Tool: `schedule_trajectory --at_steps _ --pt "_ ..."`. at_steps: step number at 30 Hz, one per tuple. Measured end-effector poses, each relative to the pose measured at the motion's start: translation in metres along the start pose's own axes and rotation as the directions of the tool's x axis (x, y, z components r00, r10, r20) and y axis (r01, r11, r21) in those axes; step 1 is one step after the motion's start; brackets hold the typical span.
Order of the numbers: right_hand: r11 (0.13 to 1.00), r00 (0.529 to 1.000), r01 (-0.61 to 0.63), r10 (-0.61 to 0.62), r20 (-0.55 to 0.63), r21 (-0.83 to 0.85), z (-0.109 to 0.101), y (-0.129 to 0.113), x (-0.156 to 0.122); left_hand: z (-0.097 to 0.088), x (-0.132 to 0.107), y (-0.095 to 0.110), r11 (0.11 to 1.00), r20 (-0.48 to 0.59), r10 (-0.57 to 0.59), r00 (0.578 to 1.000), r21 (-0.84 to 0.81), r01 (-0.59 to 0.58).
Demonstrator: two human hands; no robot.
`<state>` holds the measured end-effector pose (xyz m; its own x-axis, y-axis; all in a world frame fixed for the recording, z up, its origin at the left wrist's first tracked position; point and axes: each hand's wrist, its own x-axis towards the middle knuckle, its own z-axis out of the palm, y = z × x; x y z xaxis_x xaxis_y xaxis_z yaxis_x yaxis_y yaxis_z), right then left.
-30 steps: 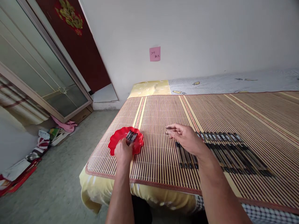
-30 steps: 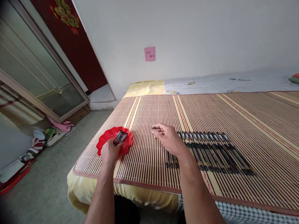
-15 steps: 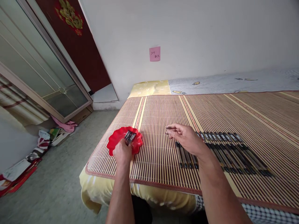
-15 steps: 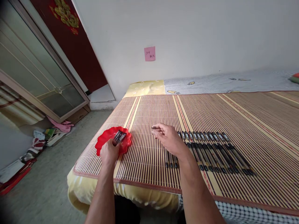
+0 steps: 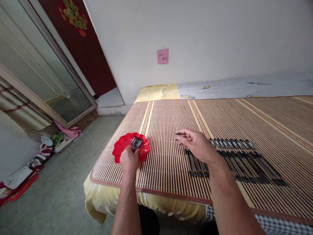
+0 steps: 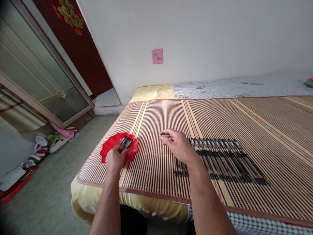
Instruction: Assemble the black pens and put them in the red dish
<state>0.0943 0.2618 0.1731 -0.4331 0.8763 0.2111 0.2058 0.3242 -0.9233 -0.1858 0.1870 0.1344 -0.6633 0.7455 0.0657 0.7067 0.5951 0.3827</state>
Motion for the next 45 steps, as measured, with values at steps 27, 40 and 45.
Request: schedule_trajectory --at_steps 27,40,45 --pt "0.996 0.999 -0.018 0.02 0.03 -0.084 0.01 -0.007 0.0 -0.003 0.0 -0.006 0.992 -0.028 0.076 0.997 0.105 -0.072" --pt "0.948 0.939 -0.016 0.123 0.32 -0.317 0.052 -0.023 -0.002 -0.002 0.002 -0.011 0.979 0.028 0.142 0.989 0.146 -0.145" --pt "0.938 0.889 0.067 0.098 0.447 -0.34 0.084 -0.026 -0.004 -0.004 0.0 -0.01 0.976 0.051 0.147 0.988 0.153 -0.153"
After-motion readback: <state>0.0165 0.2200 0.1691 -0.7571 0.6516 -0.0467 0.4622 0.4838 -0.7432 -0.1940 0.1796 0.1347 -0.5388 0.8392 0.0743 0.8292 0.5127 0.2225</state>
